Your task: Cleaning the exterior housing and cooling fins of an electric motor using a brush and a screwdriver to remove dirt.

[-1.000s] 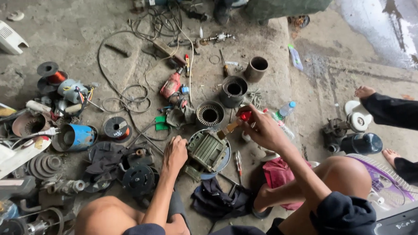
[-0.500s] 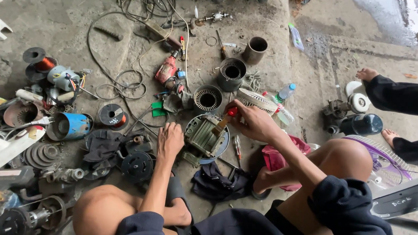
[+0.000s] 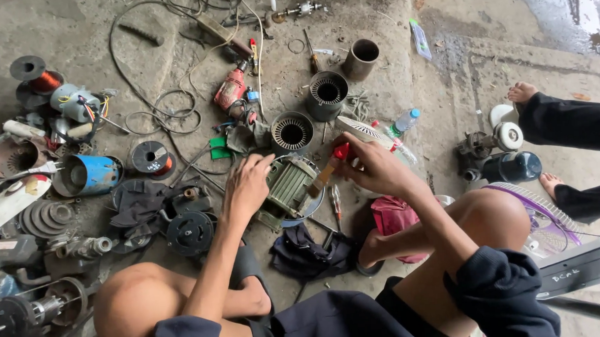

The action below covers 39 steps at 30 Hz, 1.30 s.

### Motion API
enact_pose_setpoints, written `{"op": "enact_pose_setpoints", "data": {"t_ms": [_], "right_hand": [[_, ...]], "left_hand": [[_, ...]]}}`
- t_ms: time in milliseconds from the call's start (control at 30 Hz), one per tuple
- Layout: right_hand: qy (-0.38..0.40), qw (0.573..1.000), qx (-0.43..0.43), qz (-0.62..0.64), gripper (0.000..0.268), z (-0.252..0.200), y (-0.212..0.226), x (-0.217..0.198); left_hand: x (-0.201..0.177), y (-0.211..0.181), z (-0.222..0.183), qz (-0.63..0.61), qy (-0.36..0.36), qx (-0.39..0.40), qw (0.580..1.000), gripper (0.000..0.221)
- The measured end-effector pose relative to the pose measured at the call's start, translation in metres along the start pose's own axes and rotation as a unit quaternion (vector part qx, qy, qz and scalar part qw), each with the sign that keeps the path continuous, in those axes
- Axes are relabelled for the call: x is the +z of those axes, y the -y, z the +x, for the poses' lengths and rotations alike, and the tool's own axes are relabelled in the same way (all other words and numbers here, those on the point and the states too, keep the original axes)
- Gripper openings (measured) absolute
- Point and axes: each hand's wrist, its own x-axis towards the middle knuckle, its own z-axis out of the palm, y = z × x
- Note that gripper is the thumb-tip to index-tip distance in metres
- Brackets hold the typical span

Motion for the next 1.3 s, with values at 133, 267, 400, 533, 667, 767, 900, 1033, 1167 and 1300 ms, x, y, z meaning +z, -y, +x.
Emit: {"op": "enact_pose_setpoints", "data": {"t_ms": [133, 267, 400, 533, 667, 767, 900, 1033, 1167, 1300], "right_hand": [[-0.024, 1.000, -0.017, 0.007, 0.035, 0.007, -0.012, 0.026], [0.016, 0.999, -0.028, -0.011, 0.034, 0.009, -0.017, 0.042], [-0.007, 0.986, 0.029, -0.166, 0.041, 0.021, -0.051, 0.039], [-0.044, 0.996, -0.029, -0.073, 0.034, 0.010, -0.024, 0.045], [0.002, 0.988, 0.007, -0.152, 0.036, 0.018, -0.029, 0.040], [-0.004, 0.991, -0.001, -0.131, 0.037, 0.022, -0.035, 0.043], [0.000, 0.980, 0.030, -0.198, 0.043, 0.025, -0.044, 0.042], [-0.023, 0.976, 0.031, -0.213, 0.038, 0.023, -0.029, 0.038], [-0.020, 0.989, 0.015, -0.146, 0.035, 0.022, -0.035, 0.041], [-0.091, 0.987, -0.024, -0.130, 0.031, 0.022, -0.013, 0.031]], "left_hand": [[0.071, 0.056, 0.001, 0.044, 0.045, -0.058, 0.996, 0.044], [0.099, 0.076, -0.004, -0.036, 0.087, -0.057, 0.994, 0.047], [0.071, 0.063, -0.006, -0.070, 0.096, -0.095, 0.988, 0.051], [0.091, 0.072, -0.004, -0.043, 0.078, -0.108, 0.990, 0.053], [0.087, 0.078, 0.000, 0.039, 0.076, -0.083, 0.993, 0.038], [0.074, 0.068, 0.003, 0.032, 0.056, -0.063, 0.996, 0.034], [0.069, 0.071, 0.009, -0.010, 0.035, -0.079, 0.996, 0.029], [0.049, 0.054, -0.001, -0.079, 0.034, -0.088, 0.992, 0.024], [0.052, 0.060, 0.003, -0.085, 0.020, -0.076, 0.993, 0.019], [0.052, 0.061, -0.001, -0.043, 0.020, -0.065, 0.997, 0.017]]}}
